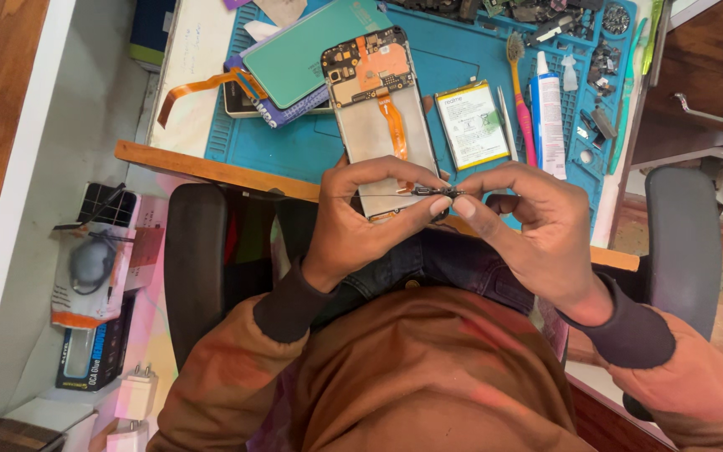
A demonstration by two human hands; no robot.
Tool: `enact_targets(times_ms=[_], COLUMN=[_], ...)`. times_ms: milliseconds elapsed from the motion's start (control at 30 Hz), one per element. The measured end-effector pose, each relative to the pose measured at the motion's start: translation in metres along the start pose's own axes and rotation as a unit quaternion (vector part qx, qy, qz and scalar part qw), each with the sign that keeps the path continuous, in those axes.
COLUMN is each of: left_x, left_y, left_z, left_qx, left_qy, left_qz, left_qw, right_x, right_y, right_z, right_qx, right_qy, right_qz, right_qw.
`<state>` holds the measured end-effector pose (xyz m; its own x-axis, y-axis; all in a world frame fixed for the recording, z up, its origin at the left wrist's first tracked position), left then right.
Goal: The person handles a disassembled smartphone, applies adhesive to a small circuit board, and attaches it to the phone's internal frame. They then connect a ribbon cable to the board and adjust components within the chassis.
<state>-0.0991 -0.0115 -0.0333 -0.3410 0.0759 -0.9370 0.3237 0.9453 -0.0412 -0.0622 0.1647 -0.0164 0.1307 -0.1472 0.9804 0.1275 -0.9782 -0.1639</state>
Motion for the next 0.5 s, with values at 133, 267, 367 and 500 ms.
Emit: enact_targets(times_ms=[133, 267, 367, 500], left_x=[-0.003, -0.001, 0.001, 0.007], left_y=[-0.001, 0.0, 0.0, 0.002], left_z=[0.001, 0.0, 0.001, 0.003], left_qx=[0.0, -0.001, -0.004, 0.0], left_qy=[0.001, -0.014, -0.012, -0.025], left_qz=[-0.023, -0.037, -0.015, -0.009], left_qw=[1.0, 0.999, 1.0, 1.0], right_x=[-0.001, -0.02, -0.026, -0.021], right_y=[0.0, -0.006, -0.009, -0.006], right_z=[0.001, 0.003, 0.003, 0.001], right_qx=[0.005, -0.034, -0.043, -0.035], right_qy=[-0.004, 0.1, 0.132, 0.11], right_qz=[-0.01, -0.107, -0.078, -0.09], right_qw=[1.0, 0.989, 0.987, 0.989])
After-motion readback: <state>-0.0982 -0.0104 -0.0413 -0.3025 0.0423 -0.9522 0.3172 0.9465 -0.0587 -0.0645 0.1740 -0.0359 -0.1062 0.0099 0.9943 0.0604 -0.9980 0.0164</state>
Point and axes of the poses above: each hand's wrist, its own z-axis away from the middle knuckle, its own y-axis out of the palm, x = y × z, the point moved 8 cm from there along -z, towards the middle knuckle, and after that the axes turned 10 degrees about -z, right-handed, at the moved point
